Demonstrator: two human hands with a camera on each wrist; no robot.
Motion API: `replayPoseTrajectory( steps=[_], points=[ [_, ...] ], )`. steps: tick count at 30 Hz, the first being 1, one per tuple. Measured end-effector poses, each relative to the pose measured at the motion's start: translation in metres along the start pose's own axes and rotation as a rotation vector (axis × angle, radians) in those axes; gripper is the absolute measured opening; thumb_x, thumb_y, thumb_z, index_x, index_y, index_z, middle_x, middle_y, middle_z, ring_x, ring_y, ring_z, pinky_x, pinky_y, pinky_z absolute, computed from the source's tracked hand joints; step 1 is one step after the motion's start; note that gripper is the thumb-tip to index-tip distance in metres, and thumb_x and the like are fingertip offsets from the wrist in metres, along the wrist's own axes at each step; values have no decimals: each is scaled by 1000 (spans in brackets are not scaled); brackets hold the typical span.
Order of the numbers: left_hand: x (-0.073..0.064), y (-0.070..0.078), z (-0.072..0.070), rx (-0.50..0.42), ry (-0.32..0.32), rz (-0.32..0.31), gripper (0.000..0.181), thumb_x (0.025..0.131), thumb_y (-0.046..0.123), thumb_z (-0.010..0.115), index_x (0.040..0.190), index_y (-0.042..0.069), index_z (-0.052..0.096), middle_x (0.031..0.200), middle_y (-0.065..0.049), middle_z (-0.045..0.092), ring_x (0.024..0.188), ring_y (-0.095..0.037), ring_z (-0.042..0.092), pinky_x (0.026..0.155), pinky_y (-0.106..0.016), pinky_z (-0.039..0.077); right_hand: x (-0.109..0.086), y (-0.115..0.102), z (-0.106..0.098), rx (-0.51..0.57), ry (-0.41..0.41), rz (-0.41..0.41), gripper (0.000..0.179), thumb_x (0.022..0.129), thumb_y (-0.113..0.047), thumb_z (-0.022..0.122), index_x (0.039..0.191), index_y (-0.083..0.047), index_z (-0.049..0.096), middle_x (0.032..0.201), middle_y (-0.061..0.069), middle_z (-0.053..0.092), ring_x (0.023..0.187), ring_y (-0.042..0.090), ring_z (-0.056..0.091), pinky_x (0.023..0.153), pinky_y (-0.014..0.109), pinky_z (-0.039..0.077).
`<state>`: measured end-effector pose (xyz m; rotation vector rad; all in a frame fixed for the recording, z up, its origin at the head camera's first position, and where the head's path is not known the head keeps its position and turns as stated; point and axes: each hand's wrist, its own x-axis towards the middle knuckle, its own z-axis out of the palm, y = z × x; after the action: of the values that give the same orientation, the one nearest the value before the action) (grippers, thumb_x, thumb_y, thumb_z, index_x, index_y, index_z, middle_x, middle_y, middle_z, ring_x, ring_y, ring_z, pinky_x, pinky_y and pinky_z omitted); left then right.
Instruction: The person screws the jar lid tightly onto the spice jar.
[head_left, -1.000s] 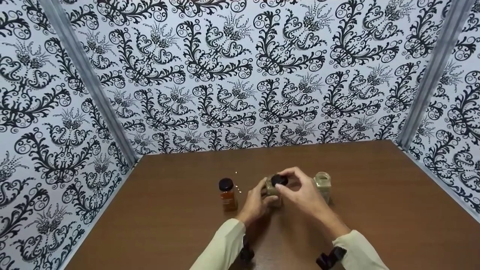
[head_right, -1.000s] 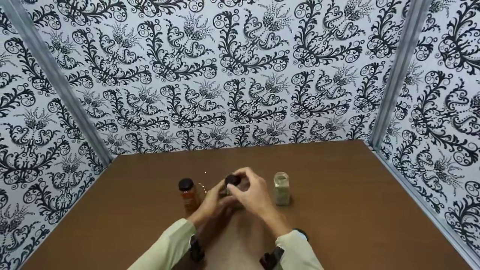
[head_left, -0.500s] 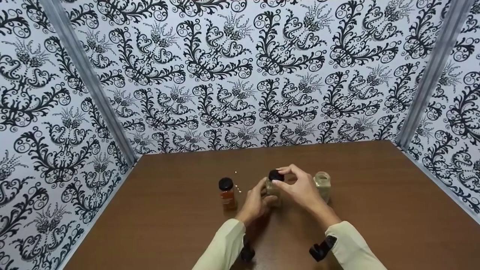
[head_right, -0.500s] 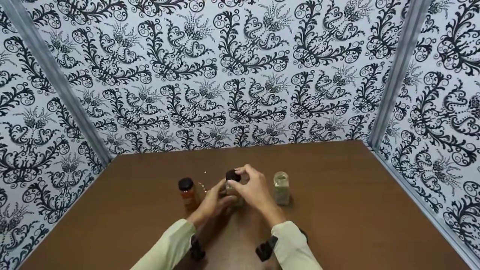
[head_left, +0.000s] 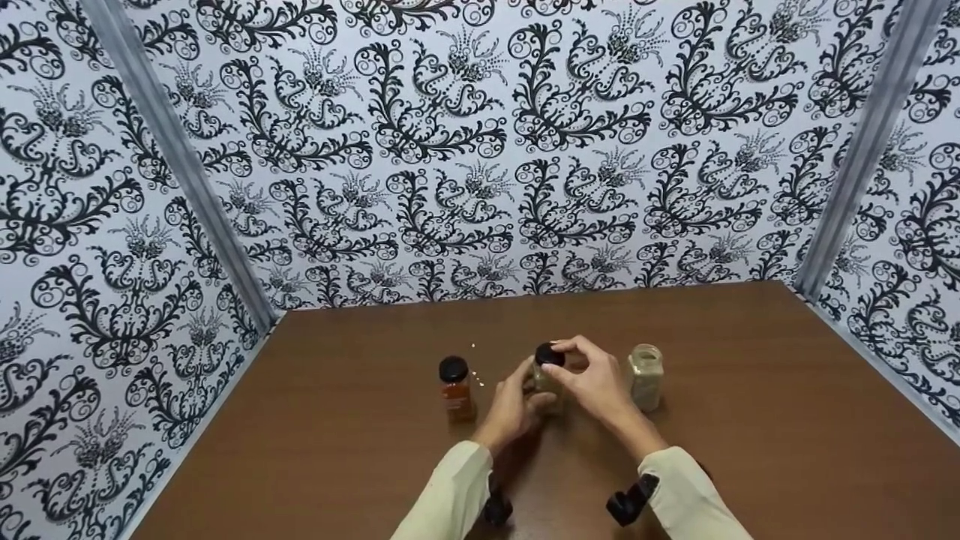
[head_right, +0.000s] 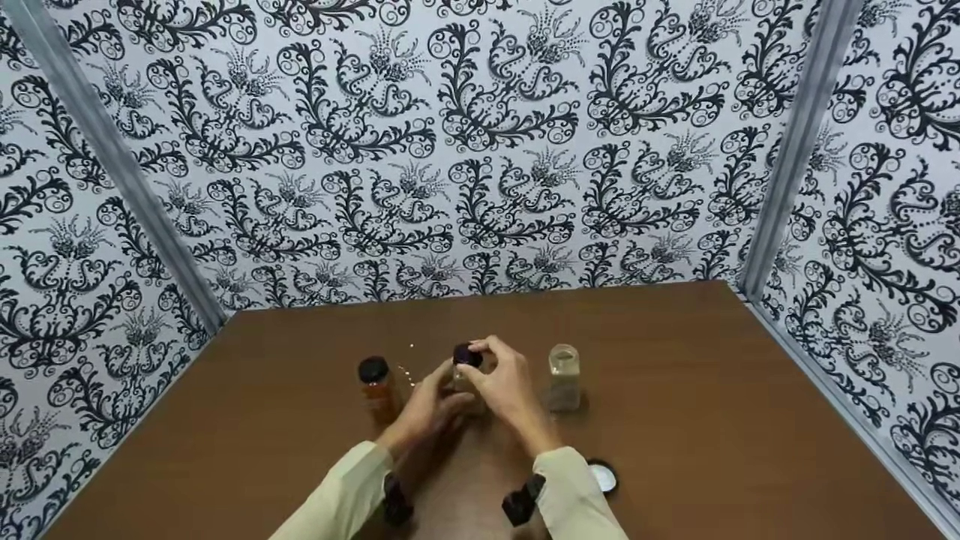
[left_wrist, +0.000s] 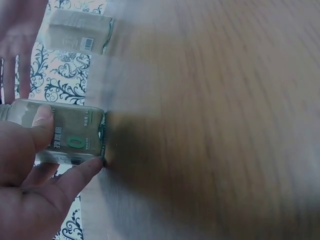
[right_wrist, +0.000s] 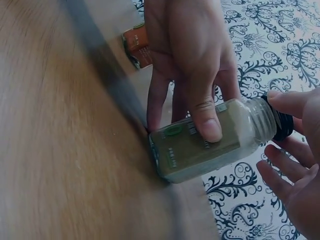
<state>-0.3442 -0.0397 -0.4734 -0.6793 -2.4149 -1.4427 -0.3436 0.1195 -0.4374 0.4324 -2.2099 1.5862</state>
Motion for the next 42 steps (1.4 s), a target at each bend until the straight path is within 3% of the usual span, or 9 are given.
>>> replayPoseTrajectory(
  steps=[4,10,19,28,34,42],
  points=[
    [0,0,0,-13,0,5,56,90,10,71,143,7,52,131,-20,66,119,-35,66,97,-45,55,0,0,1,-9,14,-6,26,81,-10,83,104,-10,71,114,13,74,95,27,73,85,41,59],
    [-3,2,-1,1,-15,-18,59,92,8,69,147,7,47,133,-21,64,119,-37,65,95,-47,56,0,-1,1,0,-12,-17,29,82,-8,82,109,-7,71,118,14,72,107,29,71,88,36,59],
    [-2,2,0,34,-19,-36,58,91,10,71,145,8,50,134,-20,64,120,-35,65,100,-45,53,-4,7,4,-22,-9,-55,29,82,-9,82,110,-9,73,115,13,73,103,30,72,89,50,57],
    [-1,0,-1,33,5,-24,57,90,12,72,143,8,52,130,-19,67,118,-34,67,99,-46,54,-4,6,9,29,9,-41,29,80,-8,82,108,-6,73,115,17,72,106,34,71,92,46,56],
    [-2,-2,-1,14,2,-24,57,90,11,72,142,5,52,129,-21,67,116,-35,67,97,-46,54,-4,9,12,15,37,-73,29,78,-8,84,104,-3,73,112,19,71,102,34,72,88,40,59],
    [-2,0,0,-54,12,-19,59,89,6,72,143,3,51,127,-21,68,114,-38,68,92,-44,57,-4,10,11,2,31,-58,27,79,-12,85,103,-9,73,109,10,70,103,27,70,88,43,58]
  ],
)
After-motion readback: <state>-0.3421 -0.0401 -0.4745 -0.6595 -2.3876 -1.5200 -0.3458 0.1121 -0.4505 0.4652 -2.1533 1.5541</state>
